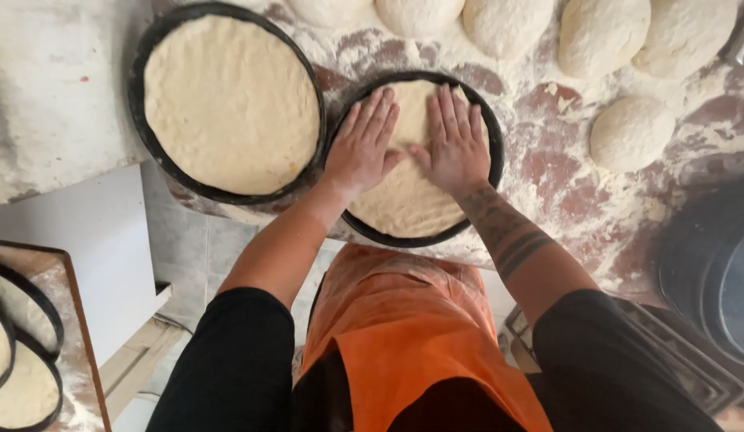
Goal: Stretching dough balls by hand and placing them into circular pizza pans on a floured work surface.
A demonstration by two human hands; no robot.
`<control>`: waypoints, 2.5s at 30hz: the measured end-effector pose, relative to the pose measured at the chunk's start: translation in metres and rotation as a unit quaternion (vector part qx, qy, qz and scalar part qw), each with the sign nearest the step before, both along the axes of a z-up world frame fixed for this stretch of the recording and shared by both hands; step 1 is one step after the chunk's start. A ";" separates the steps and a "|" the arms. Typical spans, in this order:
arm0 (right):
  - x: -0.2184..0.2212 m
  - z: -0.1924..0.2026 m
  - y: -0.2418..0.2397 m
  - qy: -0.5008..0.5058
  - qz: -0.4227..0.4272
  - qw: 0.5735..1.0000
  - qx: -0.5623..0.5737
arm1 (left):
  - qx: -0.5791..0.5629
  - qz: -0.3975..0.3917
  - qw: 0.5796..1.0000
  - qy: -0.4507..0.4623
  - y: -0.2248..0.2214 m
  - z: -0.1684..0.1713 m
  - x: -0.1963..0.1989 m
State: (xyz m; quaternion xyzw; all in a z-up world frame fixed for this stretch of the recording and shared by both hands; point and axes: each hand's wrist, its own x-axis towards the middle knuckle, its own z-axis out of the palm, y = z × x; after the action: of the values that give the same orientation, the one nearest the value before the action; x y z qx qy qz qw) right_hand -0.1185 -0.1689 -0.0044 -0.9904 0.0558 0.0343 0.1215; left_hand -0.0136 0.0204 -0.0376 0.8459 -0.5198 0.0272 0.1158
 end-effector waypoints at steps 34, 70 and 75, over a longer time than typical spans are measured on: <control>-0.015 -0.016 0.146 -0.044 0.092 0.995 -0.012 | -0.153 0.306 0.885 0.317 0.216 0.073 -0.157; -0.194 0.092 0.024 -0.068 -0.226 0.945 0.226 | -0.375 0.508 0.488 0.602 0.247 0.124 -0.084; -0.151 0.100 0.040 -0.023 -0.225 0.937 0.265 | -0.471 0.537 0.445 0.540 0.291 0.055 -0.075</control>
State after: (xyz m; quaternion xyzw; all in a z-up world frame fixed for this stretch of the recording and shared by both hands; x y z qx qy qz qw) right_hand -0.2691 -0.1285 0.0952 -0.8844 0.2629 -0.0031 0.3857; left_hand -0.0887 0.3110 0.0177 0.6157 0.2987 -0.1372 0.7162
